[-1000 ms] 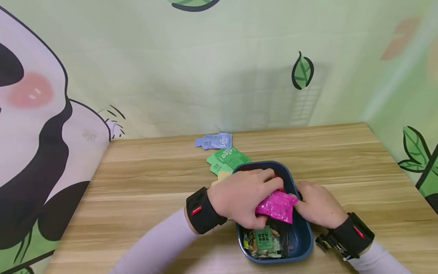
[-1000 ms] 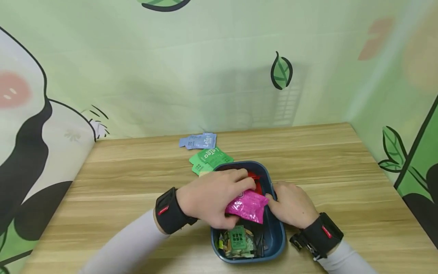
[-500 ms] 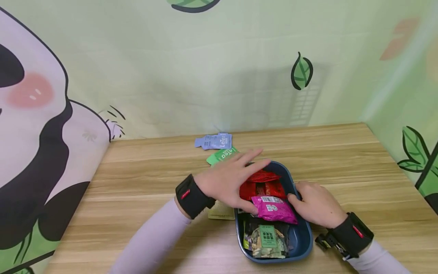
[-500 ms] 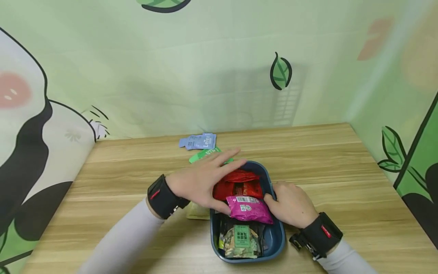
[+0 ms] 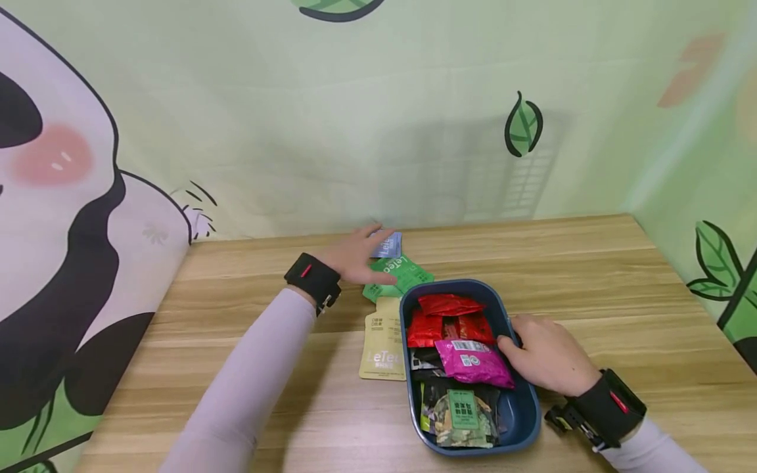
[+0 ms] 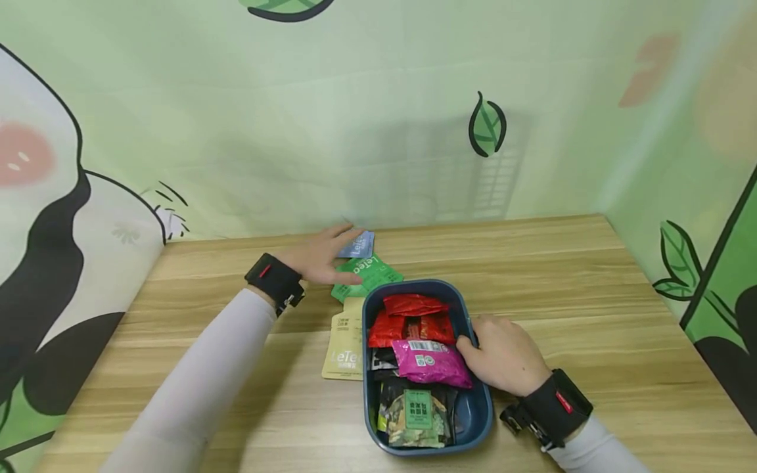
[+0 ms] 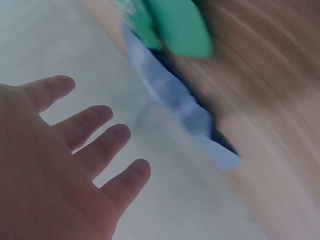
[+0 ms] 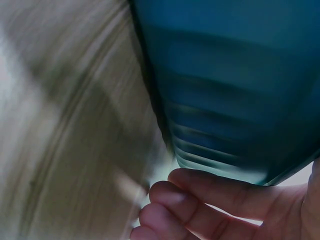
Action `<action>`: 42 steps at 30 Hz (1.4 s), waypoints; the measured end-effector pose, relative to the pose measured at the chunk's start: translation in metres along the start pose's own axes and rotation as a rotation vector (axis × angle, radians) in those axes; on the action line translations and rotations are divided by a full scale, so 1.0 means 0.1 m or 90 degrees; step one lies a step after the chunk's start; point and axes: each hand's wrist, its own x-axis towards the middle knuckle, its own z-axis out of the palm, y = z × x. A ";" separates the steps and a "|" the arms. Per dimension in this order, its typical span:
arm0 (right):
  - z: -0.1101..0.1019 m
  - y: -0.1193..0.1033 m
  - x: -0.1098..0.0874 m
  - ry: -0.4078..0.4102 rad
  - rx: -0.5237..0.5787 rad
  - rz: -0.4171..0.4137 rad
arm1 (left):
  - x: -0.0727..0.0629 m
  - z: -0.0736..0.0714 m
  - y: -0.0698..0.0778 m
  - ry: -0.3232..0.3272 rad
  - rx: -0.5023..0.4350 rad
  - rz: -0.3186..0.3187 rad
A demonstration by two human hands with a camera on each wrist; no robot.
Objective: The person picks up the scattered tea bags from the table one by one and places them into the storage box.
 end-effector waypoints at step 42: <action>0.00 -0.01 -0.01 0.006 -0.004 0.001 | 0.04 0.33 -0.53 0.106 0.014 -0.093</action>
